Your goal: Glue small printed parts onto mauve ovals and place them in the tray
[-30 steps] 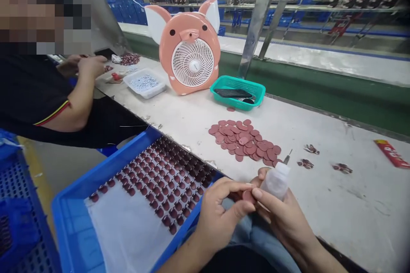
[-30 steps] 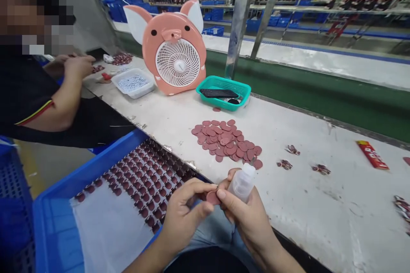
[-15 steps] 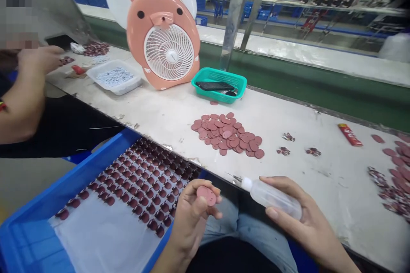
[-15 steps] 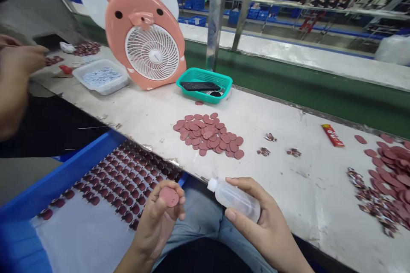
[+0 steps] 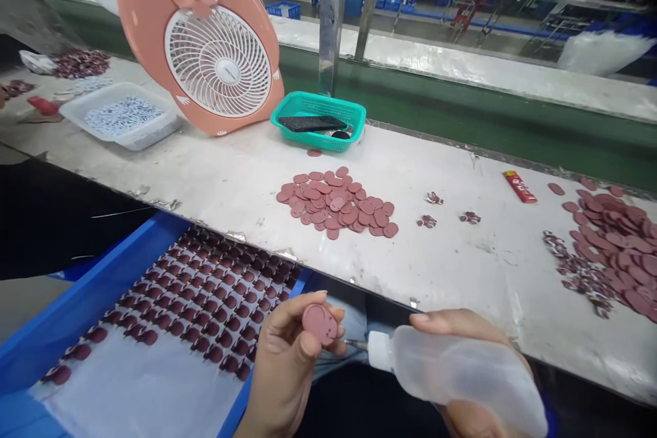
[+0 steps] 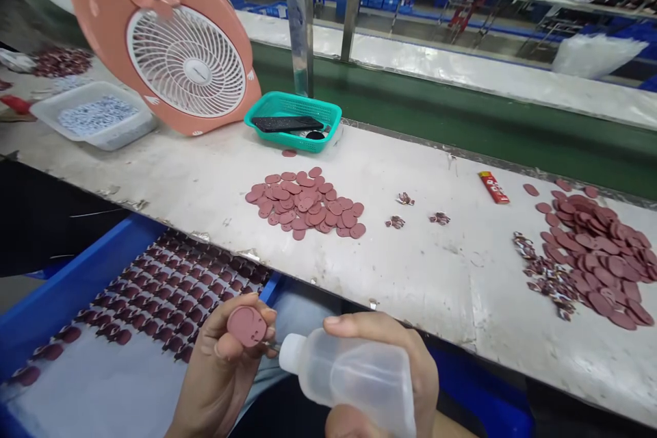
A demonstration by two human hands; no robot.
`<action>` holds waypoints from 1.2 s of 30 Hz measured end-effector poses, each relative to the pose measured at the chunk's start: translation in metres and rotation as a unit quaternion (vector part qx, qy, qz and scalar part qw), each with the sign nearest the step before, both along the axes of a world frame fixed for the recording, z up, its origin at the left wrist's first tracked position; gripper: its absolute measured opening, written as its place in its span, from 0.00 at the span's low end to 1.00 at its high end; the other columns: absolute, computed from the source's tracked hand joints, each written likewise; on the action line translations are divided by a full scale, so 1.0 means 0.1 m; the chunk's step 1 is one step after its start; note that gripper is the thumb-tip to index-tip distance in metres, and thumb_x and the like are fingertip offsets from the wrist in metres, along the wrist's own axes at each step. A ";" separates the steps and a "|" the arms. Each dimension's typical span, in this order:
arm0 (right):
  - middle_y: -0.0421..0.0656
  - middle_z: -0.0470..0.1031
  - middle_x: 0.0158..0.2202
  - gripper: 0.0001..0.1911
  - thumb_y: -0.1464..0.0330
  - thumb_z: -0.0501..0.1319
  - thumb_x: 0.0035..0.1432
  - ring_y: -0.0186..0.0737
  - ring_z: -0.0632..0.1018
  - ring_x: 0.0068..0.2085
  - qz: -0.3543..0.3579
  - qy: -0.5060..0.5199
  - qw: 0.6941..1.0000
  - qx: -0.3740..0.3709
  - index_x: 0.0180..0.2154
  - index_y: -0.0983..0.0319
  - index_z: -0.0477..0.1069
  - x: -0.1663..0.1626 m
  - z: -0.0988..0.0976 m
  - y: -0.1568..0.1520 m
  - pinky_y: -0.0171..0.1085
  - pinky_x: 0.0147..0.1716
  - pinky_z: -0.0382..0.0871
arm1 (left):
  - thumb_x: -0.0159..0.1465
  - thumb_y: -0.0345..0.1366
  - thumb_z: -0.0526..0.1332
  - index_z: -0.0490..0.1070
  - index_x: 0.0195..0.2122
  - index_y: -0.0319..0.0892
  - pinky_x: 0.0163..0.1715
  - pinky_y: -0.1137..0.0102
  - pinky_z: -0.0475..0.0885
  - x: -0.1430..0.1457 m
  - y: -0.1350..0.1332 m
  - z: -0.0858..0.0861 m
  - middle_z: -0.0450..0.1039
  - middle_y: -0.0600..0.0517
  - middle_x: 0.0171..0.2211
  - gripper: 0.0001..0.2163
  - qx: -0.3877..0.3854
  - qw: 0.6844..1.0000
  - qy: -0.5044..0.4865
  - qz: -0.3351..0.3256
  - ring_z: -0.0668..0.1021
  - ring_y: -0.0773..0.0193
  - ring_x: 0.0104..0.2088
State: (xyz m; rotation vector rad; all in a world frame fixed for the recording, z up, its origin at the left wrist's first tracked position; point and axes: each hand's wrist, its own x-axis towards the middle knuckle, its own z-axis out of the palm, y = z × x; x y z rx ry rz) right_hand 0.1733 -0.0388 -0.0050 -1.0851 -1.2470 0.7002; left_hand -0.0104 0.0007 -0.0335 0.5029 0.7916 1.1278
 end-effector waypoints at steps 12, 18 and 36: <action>0.38 0.75 0.24 0.19 0.49 0.67 0.60 0.36 0.72 0.15 -0.017 -0.019 1.000 -0.004 0.48 0.52 0.78 0.00 0.08 0.07 0.35 0.12 0.67 | 0.49 0.47 0.78 0.85 0.39 0.54 0.28 0.75 0.81 0.02 0.02 -0.01 0.87 0.51 0.32 0.15 0.015 0.999 0.030 0.005 0.84 0.63 0.30; 0.40 0.77 0.27 0.18 0.52 0.67 0.61 0.37 0.73 0.16 -0.021 -0.015 1.000 -0.005 0.49 0.52 0.78 -0.02 0.07 0.03 0.35 0.11 0.68 | 0.49 0.46 0.78 0.85 0.38 0.54 0.28 0.74 0.81 0.02 0.03 -0.01 0.87 0.51 0.33 0.14 0.016 0.999 0.034 0.013 0.85 0.62 0.30; 0.38 0.72 0.21 0.17 0.52 0.66 0.63 0.36 0.69 0.14 -0.007 0.003 1.000 -0.011 0.50 0.51 0.77 -0.03 0.09 0.08 0.36 0.10 0.62 | 0.50 0.46 0.78 0.86 0.38 0.55 0.29 0.75 0.82 0.01 0.04 -0.01 0.87 0.51 0.33 0.14 0.026 0.999 0.041 0.014 0.85 0.62 0.30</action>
